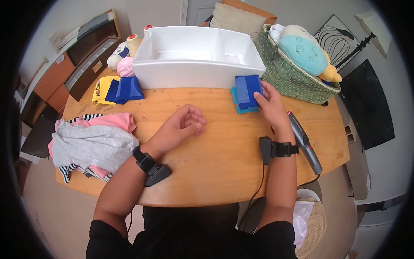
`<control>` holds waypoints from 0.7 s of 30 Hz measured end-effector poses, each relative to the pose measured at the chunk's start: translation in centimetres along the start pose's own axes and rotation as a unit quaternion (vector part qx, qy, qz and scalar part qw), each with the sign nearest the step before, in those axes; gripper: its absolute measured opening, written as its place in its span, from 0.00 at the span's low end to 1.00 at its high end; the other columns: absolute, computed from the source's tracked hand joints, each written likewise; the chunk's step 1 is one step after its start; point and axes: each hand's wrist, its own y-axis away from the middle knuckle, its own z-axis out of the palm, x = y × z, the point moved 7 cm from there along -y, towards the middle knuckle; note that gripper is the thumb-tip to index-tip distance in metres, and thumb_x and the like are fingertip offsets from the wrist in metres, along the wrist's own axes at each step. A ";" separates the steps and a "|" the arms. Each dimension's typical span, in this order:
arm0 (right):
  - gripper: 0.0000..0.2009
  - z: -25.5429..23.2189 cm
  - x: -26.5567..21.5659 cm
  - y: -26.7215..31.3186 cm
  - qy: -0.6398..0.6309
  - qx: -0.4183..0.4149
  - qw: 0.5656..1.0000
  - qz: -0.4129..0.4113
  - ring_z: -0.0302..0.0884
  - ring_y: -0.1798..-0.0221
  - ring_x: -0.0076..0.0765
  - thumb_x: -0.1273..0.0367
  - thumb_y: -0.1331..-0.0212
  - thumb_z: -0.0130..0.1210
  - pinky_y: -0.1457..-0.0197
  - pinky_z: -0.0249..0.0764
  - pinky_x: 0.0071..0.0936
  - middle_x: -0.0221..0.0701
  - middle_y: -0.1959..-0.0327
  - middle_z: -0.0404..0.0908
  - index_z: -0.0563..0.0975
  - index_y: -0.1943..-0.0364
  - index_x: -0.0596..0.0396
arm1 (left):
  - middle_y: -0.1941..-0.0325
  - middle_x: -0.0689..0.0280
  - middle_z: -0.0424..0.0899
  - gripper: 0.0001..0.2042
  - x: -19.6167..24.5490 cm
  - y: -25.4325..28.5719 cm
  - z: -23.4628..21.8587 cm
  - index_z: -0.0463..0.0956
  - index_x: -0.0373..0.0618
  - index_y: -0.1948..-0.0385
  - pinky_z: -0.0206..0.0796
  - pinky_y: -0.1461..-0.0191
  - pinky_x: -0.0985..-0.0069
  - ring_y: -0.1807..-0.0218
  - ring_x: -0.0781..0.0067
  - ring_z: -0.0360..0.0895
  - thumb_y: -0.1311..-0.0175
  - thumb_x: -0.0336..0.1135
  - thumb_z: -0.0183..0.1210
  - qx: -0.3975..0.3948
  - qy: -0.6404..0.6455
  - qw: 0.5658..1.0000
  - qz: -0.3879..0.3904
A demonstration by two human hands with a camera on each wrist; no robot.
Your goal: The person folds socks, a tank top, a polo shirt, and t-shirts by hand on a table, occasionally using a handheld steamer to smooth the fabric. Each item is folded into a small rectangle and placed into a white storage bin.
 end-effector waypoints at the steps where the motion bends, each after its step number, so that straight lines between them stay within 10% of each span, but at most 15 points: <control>1: 0.25 -0.2 0.4 -0.5 0.007 -0.008 1.000 0.015 0.80 0.56 0.18 0.70 0.25 0.58 0.55 0.74 0.23 0.26 0.52 0.89 0.70 0.27 0.59 | 0.46 0.64 0.80 0.12 0.1 0.1 0.1 0.69 0.43 0.42 0.74 0.42 0.75 0.49 0.74 0.82 0.23 0.24 0.56 -0.001 -0.014 1.000 -0.011; 11: 0.26 -1.0 3.9 -2.6 0.207 0.035 0.977 -0.041 0.82 0.58 0.31 0.69 0.32 0.63 0.51 0.78 0.31 0.36 0.61 0.85 0.76 0.29 0.51 | 0.49 0.65 0.80 0.11 0.2 0.1 0.4 0.70 0.41 0.43 0.75 0.43 0.76 0.49 0.77 0.81 0.22 0.26 0.55 -0.003 -0.038 0.998 -0.058; 16: 0.24 0.4 -0.9 0.1 0.432 0.125 0.859 -0.246 0.80 0.48 0.47 0.67 0.32 0.63 0.39 0.76 0.41 0.45 0.47 0.82 0.79 0.32 0.50 | 0.50 0.66 0.80 0.10 -0.2 0.0 0.2 0.72 0.41 0.44 0.76 0.44 0.77 0.50 0.78 0.81 0.21 0.28 0.58 -0.008 -0.043 0.998 -0.046; 21: 0.18 1.7 0.0 0.0 0.381 0.061 0.881 -0.273 0.75 0.36 0.58 0.65 0.32 0.62 0.29 0.70 0.48 0.48 0.40 0.82 0.84 0.40 0.53 | 0.51 0.67 0.80 0.09 -0.7 0.0 -0.2 0.73 0.40 0.45 0.76 0.44 0.78 0.50 0.78 0.81 0.21 0.28 0.59 0.008 -0.066 0.997 -0.025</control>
